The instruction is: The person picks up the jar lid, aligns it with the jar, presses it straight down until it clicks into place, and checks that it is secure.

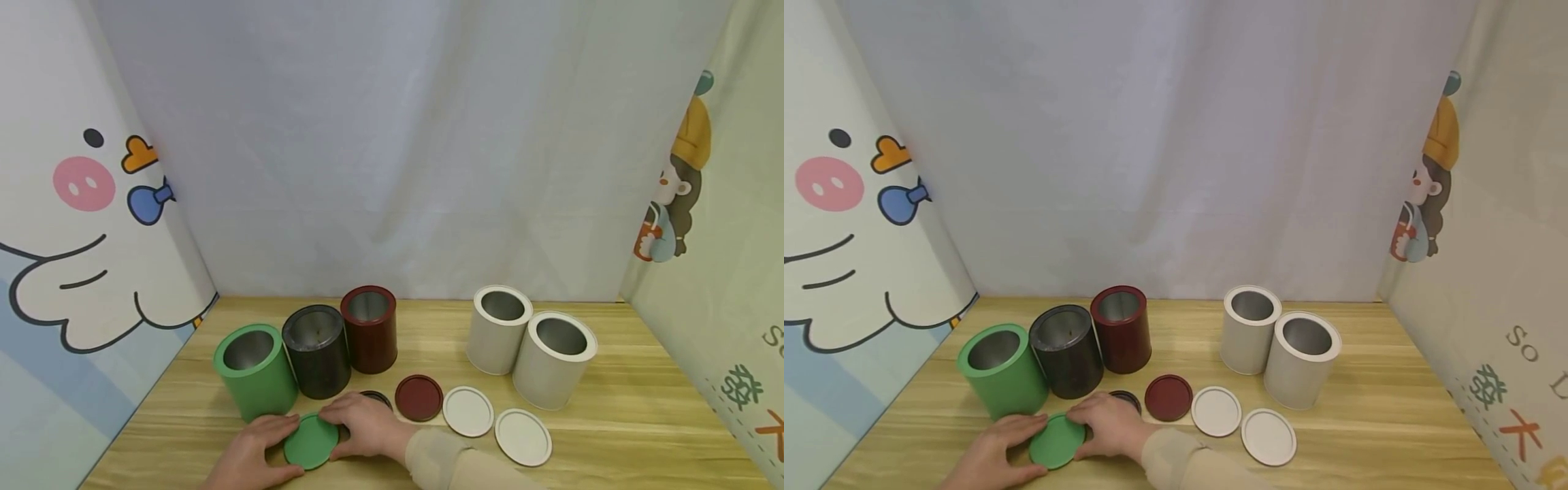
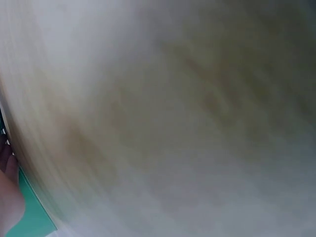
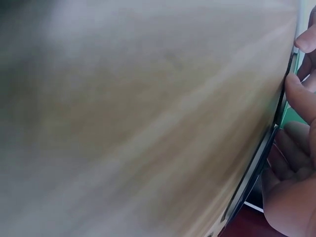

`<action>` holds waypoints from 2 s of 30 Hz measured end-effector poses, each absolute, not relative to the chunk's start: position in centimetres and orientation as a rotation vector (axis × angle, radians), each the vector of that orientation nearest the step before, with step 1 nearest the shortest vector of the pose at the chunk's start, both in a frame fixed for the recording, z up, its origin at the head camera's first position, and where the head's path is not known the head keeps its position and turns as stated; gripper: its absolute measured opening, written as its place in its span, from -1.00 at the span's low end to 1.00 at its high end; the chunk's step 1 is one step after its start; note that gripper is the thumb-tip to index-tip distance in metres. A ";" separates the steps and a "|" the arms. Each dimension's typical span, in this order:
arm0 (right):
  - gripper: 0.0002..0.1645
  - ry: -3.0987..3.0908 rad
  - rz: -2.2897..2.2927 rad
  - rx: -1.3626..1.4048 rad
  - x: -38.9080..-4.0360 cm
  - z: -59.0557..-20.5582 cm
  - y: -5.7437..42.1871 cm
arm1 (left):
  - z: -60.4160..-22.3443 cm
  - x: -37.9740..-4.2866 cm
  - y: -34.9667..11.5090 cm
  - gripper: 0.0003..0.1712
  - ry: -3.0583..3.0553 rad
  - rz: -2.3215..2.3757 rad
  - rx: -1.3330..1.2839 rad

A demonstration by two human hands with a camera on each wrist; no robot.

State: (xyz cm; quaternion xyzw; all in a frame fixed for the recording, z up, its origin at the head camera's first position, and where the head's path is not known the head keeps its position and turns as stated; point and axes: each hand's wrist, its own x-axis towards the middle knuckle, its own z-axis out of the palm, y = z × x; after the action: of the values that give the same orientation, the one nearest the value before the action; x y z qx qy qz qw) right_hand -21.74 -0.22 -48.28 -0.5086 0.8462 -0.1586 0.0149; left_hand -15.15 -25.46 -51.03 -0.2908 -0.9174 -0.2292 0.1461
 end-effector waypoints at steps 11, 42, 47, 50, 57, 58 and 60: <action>-0.31 2.579 -0.663 -1.537 -21.4 -47.7 0.5 | -51.2 -15.3 -25.6 -0.23 -2.563 -0.683 -0.849; -0.32 2.479 -1.115 -1.541 -21.6 -46.0 2.5 | -46.7 -15.1 -23.7 -0.30 -2.367 -0.754 -0.873; -0.29 2.481 -1.122 -1.511 -21.6 -45.1 2.5 | -46.1 -15.3 -23.9 -0.30 -2.398 -0.749 -0.865; -0.28 2.480 -1.140 -1.503 -21.6 -44.6 2.4 | -45.7 -15.3 -23.9 -0.31 -2.398 -0.770 -0.858; -0.26 2.484 -1.193 -1.552 -21.6 -43.4 2.2 | -44.7 -15.3 -24.0 -0.29 -2.280 -0.818 -0.887; -0.26 2.493 -1.198 -1.571 -21.6 -43.2 2.2 | -44.5 -15.3 -24.0 -0.29 -2.268 -0.823 -0.891; -0.26 2.506 -1.209 -1.596 -21.5 -42.8 2.2 | -44.2 -15.4 -24.0 -0.29 -2.236 -0.831 -0.903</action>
State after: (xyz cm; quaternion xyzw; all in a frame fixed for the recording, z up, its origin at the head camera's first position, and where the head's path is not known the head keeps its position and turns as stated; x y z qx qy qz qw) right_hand -21.52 2.17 -42.83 -0.4973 0.7808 -0.3768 -0.0330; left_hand -15.42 -23.97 -44.18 -0.3388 -0.8387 -0.3118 0.2909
